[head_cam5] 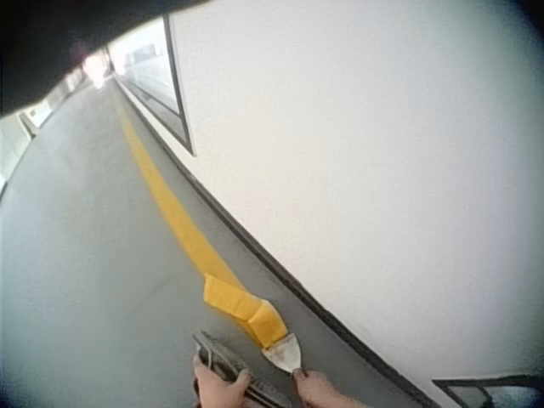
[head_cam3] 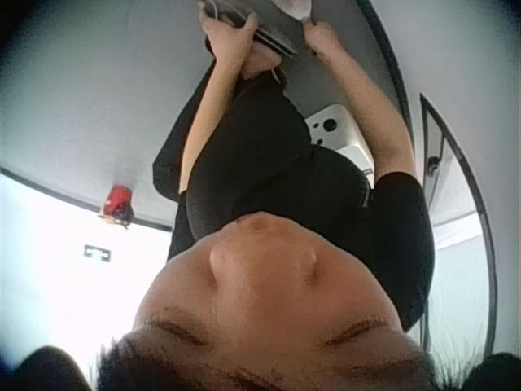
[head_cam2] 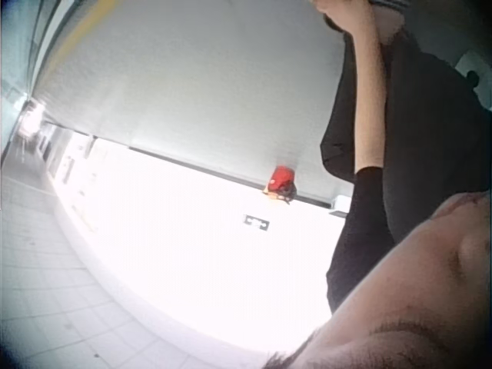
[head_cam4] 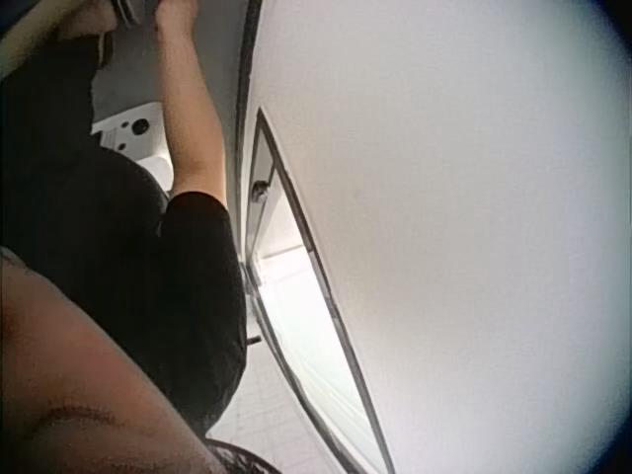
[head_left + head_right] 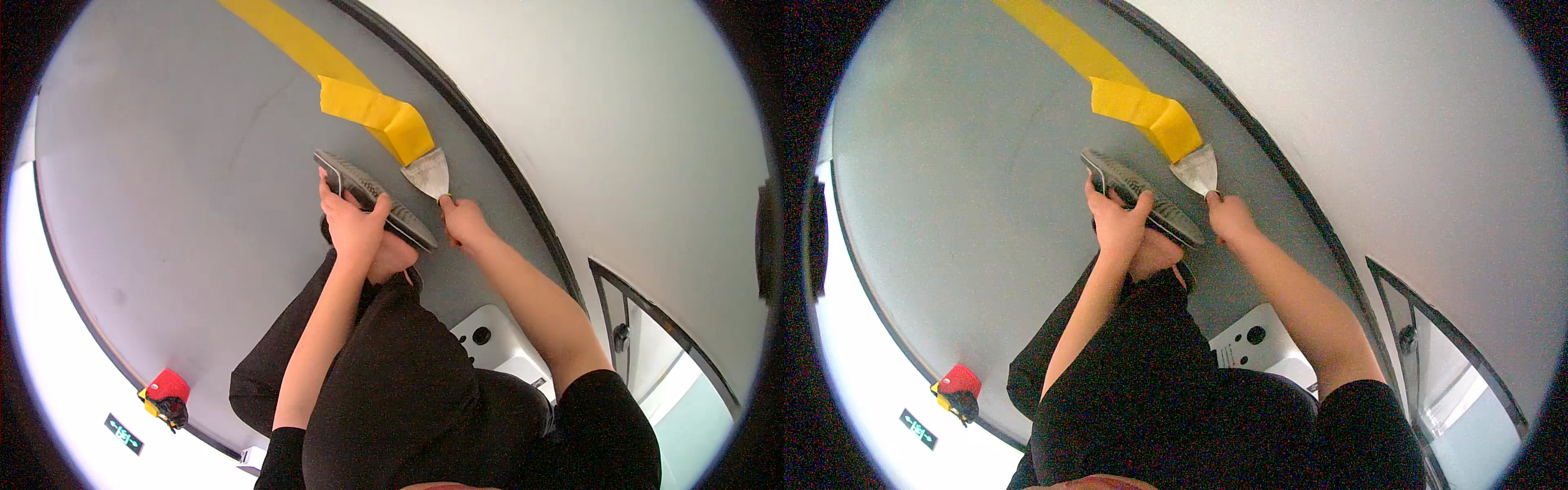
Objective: Removing yellow floor tape using a metal scraper tool.
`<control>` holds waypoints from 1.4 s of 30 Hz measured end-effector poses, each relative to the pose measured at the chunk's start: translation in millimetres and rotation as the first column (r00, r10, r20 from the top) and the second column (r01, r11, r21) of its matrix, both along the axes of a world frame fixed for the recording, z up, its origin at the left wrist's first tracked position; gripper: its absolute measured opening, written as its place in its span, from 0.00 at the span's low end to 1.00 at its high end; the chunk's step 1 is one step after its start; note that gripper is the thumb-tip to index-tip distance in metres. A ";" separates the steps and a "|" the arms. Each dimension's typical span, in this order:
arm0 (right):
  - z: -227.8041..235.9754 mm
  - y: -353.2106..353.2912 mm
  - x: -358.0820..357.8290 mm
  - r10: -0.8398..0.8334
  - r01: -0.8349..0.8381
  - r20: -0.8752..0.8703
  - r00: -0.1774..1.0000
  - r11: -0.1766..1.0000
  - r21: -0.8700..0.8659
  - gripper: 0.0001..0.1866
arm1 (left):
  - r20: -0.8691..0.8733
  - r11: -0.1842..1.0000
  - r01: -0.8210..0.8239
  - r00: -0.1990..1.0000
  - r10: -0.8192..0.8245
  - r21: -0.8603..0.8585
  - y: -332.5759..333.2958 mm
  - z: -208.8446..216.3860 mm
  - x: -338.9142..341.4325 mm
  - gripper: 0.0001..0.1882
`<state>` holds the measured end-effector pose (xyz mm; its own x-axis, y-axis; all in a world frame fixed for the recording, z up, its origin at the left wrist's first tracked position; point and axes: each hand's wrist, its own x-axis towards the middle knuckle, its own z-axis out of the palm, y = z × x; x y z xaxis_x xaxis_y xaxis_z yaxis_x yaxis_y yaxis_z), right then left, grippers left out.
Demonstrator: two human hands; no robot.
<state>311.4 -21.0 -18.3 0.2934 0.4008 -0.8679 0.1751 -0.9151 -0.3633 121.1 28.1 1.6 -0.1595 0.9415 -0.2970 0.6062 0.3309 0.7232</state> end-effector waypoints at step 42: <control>-8.5 -17.3 8.8 0.022 -0.021 -0.019 1.000 0.999 0.037 0.24 | -0.049 1.000 -0.003 0.999 0.003 -0.004 1.4 1.6 3.7 0.54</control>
<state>320.3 -38.2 -26.8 0.2675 0.4385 -0.8580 0.1871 -0.8971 -0.4002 124.8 29.5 3.2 -0.1771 0.9395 -0.2931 0.6397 0.3362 0.6912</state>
